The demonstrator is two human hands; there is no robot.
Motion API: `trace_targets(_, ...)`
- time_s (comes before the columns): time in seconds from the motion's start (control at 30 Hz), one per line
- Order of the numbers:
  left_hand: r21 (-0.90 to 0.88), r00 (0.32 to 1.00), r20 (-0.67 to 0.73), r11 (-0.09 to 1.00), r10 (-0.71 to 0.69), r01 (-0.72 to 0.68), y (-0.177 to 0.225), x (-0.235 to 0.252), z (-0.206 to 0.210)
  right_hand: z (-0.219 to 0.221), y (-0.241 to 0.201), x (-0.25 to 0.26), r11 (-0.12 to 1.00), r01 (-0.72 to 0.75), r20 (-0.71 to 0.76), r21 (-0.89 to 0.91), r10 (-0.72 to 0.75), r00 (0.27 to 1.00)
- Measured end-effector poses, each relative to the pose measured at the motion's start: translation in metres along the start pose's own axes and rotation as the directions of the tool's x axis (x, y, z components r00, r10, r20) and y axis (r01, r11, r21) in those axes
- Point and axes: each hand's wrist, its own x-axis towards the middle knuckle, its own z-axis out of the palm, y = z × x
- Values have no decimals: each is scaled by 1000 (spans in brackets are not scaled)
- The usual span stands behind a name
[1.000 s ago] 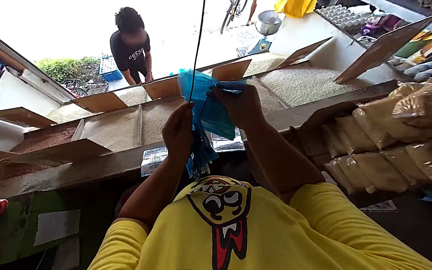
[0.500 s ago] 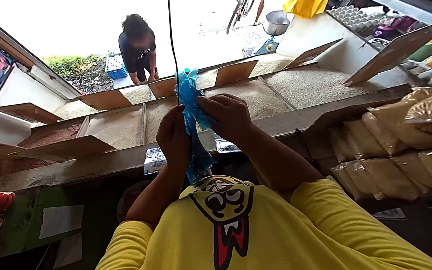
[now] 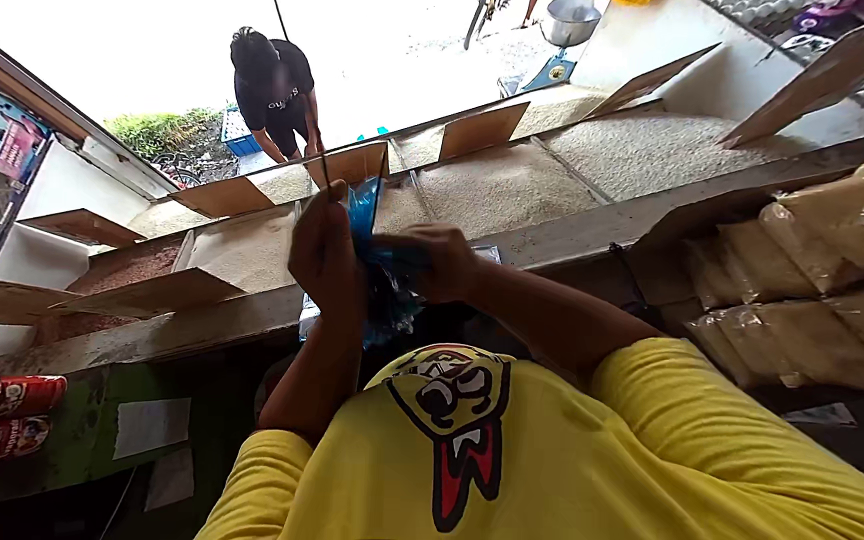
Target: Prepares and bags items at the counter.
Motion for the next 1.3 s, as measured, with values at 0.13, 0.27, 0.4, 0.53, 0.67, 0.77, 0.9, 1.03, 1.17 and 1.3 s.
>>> trace_targets(0.13,-129,994,52,987,99,-91,-5,4,-28,-41,49,-17,847,-253,-20,469,296,955)
trace_targets(0.27,-214,992,67,973,106,-89,-14,1,-49,-70,112,-79,655,-753,41,-67,755,654)
trace_targets(0.4,-82,995,92,996,-34,42,-15,-8,-63,-39,126,-165,402,-656,430,-638,893,129)
trace_targets(0.53,22,991,13,991,-133,133,-10,-19,-66,-5,104,-201,359,-552,411,-753,911,32)
trace_targets(0.67,24,993,-17,993,-116,117,-15,-25,-74,-27,103,-195,379,-774,275,-508,922,271)
trace_targets(0.77,54,993,-32,992,-116,117,-12,-26,-73,-46,95,-182,316,-938,-151,-144,930,336)
trace_targets(0.9,61,991,-35,990,-128,130,-14,-28,-74,-43,103,-188,325,-799,-545,506,839,-4)
trace_targets(1.03,109,987,-48,982,-151,155,-13,-30,-67,-37,89,-211,-209,-977,-500,50,841,-206)
trace_targets(1.17,79,989,-42,987,-140,143,-22,-34,-70,-40,88,-227,-231,-867,-311,-441,946,-94)
trace_targets(1.3,85,981,-89,980,-174,182,-17,-34,-58,-47,102,-225,80,-798,-92,-598,982,167)
